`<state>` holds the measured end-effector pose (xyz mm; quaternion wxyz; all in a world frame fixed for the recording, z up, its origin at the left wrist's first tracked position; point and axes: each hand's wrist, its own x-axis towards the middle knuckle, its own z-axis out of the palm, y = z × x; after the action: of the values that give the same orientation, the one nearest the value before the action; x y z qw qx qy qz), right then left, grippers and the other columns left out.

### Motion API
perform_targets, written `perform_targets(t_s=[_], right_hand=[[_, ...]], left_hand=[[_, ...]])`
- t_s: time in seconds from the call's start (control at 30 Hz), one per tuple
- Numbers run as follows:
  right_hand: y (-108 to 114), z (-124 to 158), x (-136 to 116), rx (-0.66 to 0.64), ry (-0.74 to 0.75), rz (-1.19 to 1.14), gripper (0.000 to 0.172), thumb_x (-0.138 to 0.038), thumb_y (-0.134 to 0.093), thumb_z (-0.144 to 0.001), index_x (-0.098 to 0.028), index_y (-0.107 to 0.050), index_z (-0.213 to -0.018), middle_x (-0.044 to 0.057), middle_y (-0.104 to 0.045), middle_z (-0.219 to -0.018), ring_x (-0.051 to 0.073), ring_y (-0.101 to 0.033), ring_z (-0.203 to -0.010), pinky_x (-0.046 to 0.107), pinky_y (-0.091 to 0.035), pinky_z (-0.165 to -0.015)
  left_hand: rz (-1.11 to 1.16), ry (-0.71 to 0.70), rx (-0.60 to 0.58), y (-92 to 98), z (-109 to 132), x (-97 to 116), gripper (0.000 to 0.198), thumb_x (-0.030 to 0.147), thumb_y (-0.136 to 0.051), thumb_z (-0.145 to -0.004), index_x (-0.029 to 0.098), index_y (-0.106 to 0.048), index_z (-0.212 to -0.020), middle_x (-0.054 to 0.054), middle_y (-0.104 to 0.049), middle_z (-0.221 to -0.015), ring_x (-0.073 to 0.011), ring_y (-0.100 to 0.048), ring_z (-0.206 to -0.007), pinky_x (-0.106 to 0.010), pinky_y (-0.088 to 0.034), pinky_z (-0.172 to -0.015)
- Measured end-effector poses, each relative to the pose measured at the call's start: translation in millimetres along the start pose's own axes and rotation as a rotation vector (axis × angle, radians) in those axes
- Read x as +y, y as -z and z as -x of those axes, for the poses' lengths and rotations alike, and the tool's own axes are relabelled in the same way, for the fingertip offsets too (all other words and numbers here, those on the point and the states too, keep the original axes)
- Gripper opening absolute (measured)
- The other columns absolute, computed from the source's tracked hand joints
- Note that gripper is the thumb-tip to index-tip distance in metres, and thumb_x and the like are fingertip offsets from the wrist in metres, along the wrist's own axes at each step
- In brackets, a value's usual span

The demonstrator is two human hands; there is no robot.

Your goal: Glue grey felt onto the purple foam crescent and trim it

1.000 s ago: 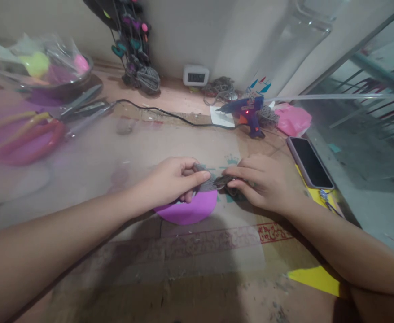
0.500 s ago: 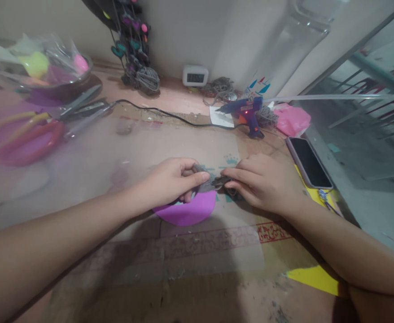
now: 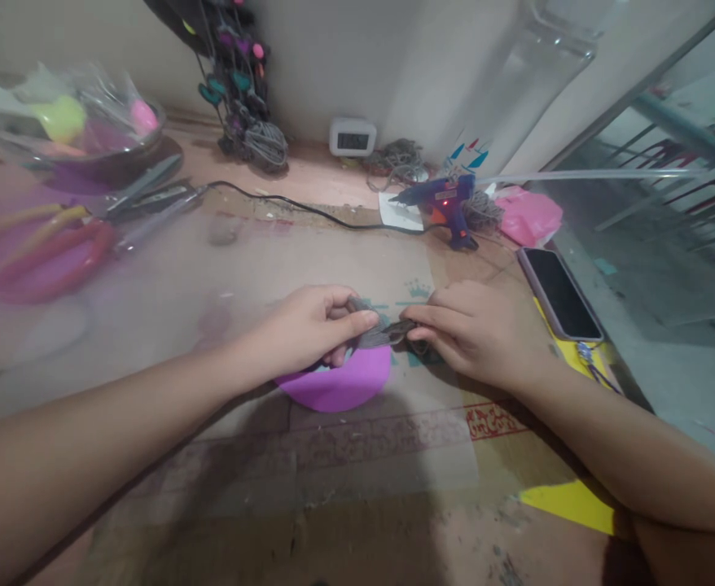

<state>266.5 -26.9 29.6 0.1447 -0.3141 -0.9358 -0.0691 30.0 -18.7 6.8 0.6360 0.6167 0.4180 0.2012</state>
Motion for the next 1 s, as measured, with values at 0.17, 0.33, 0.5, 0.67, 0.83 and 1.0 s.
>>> perform_targets(t_s=[0.17, 0.33, 0.5, 0.67, 0.83, 1.0], right_hand=[[2.0, 1.2, 0.9, 0.027, -0.067, -0.088, 0.03, -0.033, -0.047, -0.096, -0.013, -0.07, -0.098, 0.006, -0.063, -0.071, 0.017, -0.053, -0.067, 0.029, -0.037, -0.061], [6.6, -0.9, -2.0, -0.019, -0.039, -0.043, 0.028, -0.033, -0.051, -0.094, -0.014, -0.07, -0.1, 0.006, -0.064, -0.073, 0.018, -0.054, -0.068, 0.03, -0.037, -0.061], [5.2, -1.8, -2.8, -0.029, -0.015, -0.006, 0.028, -0.034, -0.05, -0.095, -0.014, -0.07, -0.1, 0.006, -0.063, -0.071, 0.017, -0.051, -0.065, 0.031, -0.034, -0.06], [5.1, -2.3, -1.6, -0.032, 0.035, 0.029, 0.03, -0.035, -0.048, -0.095, -0.014, -0.07, -0.099, 0.006, -0.063, -0.071, 0.017, -0.05, -0.065, 0.031, -0.032, -0.06], [4.6, -2.7, -1.2, -0.016, 0.048, 0.04, 0.032, -0.036, -0.048, -0.095, -0.014, -0.071, -0.098, 0.006, -0.063, -0.07, 0.017, -0.048, -0.064, 0.031, -0.031, -0.059], [2.4, -2.1, -0.6, -0.004, 0.061, 0.043, 0.03, -0.035, -0.049, -0.095, -0.014, -0.071, -0.096, 0.005, -0.062, -0.067, 0.016, -0.047, -0.061, 0.031, -0.03, -0.058]], left_hand=[[-0.023, 0.005, 0.008, -0.3, 0.8, 2.3, 0.023, 0.038, -0.053, -0.089, 0.017, -0.057, -0.082, 0.006, -0.053, -0.045, -0.0061, -0.046, -0.041, -0.015, -0.032, -0.04], [-0.047, 0.008, 0.011, -1.3, 0.3, 4.1, 0.022, 0.037, -0.052, -0.09, 0.017, -0.056, -0.08, 0.006, -0.053, -0.045, -0.0062, -0.046, -0.041, -0.015, -0.032, -0.04], [-0.062, 0.0, 0.011, -0.8, 0.2, 3.1, 0.023, 0.038, -0.052, -0.09, 0.017, -0.056, -0.081, 0.005, -0.054, -0.046, -0.0064, -0.046, -0.041, -0.015, -0.032, -0.04], [-0.069, 0.007, 0.008, -0.5, 0.2, 3.0, 0.024, 0.039, -0.052, -0.089, 0.017, -0.058, -0.082, 0.005, -0.054, -0.046, -0.0061, -0.043, -0.039, -0.015, -0.029, -0.039], [-0.049, -0.008, -0.004, -0.3, -0.8, 1.2, 0.024, 0.039, -0.053, -0.089, 0.017, -0.057, -0.081, 0.005, -0.053, -0.045, -0.0069, -0.045, -0.04, -0.017, -0.033, -0.041], [-0.032, -0.014, -0.006, -0.5, -0.8, -1.9, 0.024, 0.04, -0.053, -0.089, 0.018, -0.056, -0.079, 0.006, -0.052, -0.045, -0.0073, -0.045, -0.041, -0.018, -0.035, -0.043]])
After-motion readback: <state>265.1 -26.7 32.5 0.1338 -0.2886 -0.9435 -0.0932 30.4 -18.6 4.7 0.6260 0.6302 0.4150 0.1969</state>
